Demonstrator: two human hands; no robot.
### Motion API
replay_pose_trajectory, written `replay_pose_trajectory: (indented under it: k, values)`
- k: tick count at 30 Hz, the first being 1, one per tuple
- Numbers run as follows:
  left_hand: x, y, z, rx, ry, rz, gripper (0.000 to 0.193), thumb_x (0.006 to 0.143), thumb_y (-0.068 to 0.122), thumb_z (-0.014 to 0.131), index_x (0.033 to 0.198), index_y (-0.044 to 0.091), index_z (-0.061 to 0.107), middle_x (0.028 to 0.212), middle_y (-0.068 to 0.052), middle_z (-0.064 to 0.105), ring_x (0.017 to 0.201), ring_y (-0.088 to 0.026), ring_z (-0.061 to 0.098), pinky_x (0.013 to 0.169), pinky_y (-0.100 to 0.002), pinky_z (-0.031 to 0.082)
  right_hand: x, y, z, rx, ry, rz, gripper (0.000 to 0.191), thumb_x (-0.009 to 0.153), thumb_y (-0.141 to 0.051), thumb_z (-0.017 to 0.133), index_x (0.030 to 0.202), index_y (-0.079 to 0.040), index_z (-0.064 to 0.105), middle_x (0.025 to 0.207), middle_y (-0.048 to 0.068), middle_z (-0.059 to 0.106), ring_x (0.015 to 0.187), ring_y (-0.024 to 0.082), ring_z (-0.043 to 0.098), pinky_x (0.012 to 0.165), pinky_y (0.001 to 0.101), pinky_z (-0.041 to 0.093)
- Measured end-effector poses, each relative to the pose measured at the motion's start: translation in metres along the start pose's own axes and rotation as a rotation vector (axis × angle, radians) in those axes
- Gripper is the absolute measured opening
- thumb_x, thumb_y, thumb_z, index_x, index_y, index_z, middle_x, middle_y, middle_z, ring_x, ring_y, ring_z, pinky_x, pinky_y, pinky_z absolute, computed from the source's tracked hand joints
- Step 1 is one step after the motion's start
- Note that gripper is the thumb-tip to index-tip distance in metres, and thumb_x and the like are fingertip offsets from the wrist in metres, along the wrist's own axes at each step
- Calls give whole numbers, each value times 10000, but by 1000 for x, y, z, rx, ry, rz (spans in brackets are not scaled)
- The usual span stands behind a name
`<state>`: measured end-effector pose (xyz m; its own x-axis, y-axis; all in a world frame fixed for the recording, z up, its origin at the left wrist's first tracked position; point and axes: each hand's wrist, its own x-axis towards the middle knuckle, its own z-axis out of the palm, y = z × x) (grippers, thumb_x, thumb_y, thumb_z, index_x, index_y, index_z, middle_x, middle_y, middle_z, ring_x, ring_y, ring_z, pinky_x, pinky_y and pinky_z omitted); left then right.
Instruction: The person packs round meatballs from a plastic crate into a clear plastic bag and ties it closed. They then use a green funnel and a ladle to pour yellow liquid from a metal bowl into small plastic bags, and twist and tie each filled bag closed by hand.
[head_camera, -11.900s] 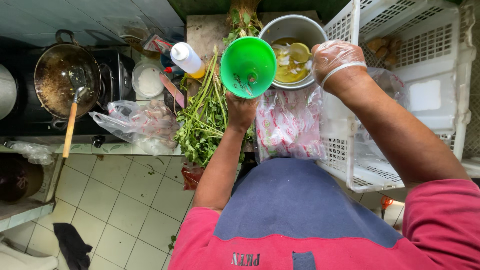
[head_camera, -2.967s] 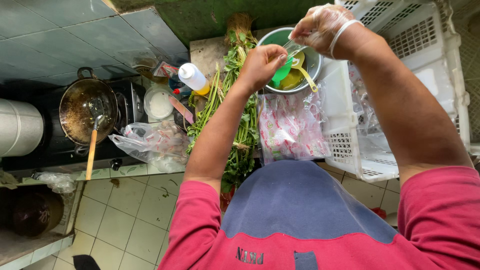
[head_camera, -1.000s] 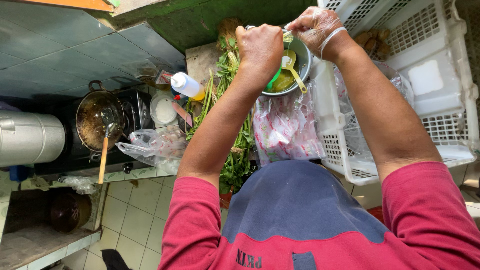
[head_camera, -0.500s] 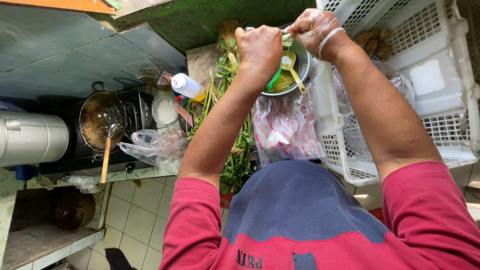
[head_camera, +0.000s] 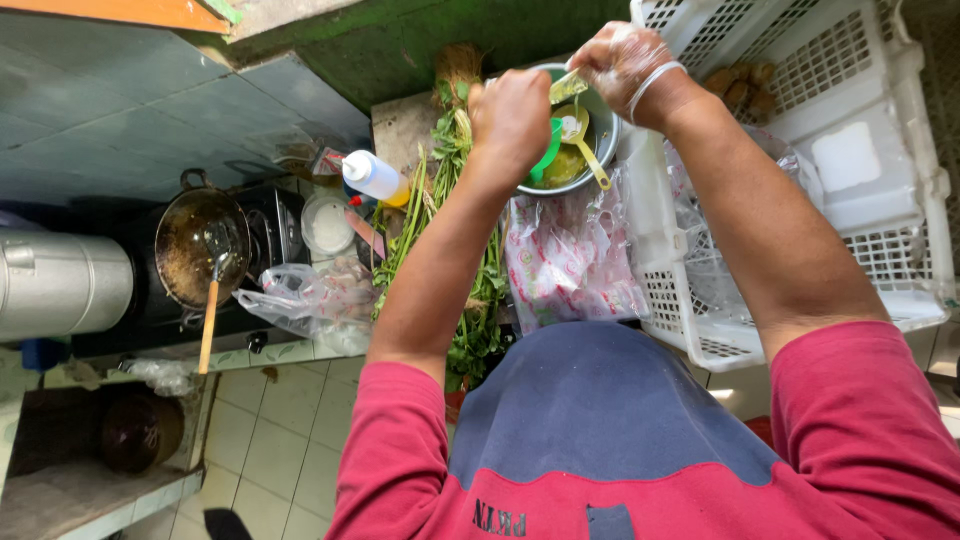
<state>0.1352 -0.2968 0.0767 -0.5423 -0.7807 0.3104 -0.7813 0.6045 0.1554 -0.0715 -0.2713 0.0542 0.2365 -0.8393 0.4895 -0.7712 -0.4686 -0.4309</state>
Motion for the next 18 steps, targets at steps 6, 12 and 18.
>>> replay_pose_trajectory:
  k: [6,12,18]
  values:
    - [-38,-22,32,-1216,-197,-267,334,936,234,724,1219,59,698,1103,-88,785,1003,-250,738,925,-435,603,37,-64,-36,-298,-154,-187,52,924,-148,730,968,-131,752,950,99,710,932,340,666,818,447,543]
    - [-91,-48,36,-1173,150,-214,570,916,130,747,1438,19,547,1436,-172,529,1285,-240,554,1052,-388,468,73,-124,-51,-692,-409,-244,82,838,-148,713,906,-164,757,877,92,723,871,304,709,689,426,566]
    - [-101,-65,22,-1176,318,-342,349,998,215,657,1299,46,704,1365,-138,687,1225,-226,676,996,-392,573,86,-144,-57,-669,-501,-139,130,811,-132,695,901,-194,767,875,83,741,847,312,724,693,422,571]
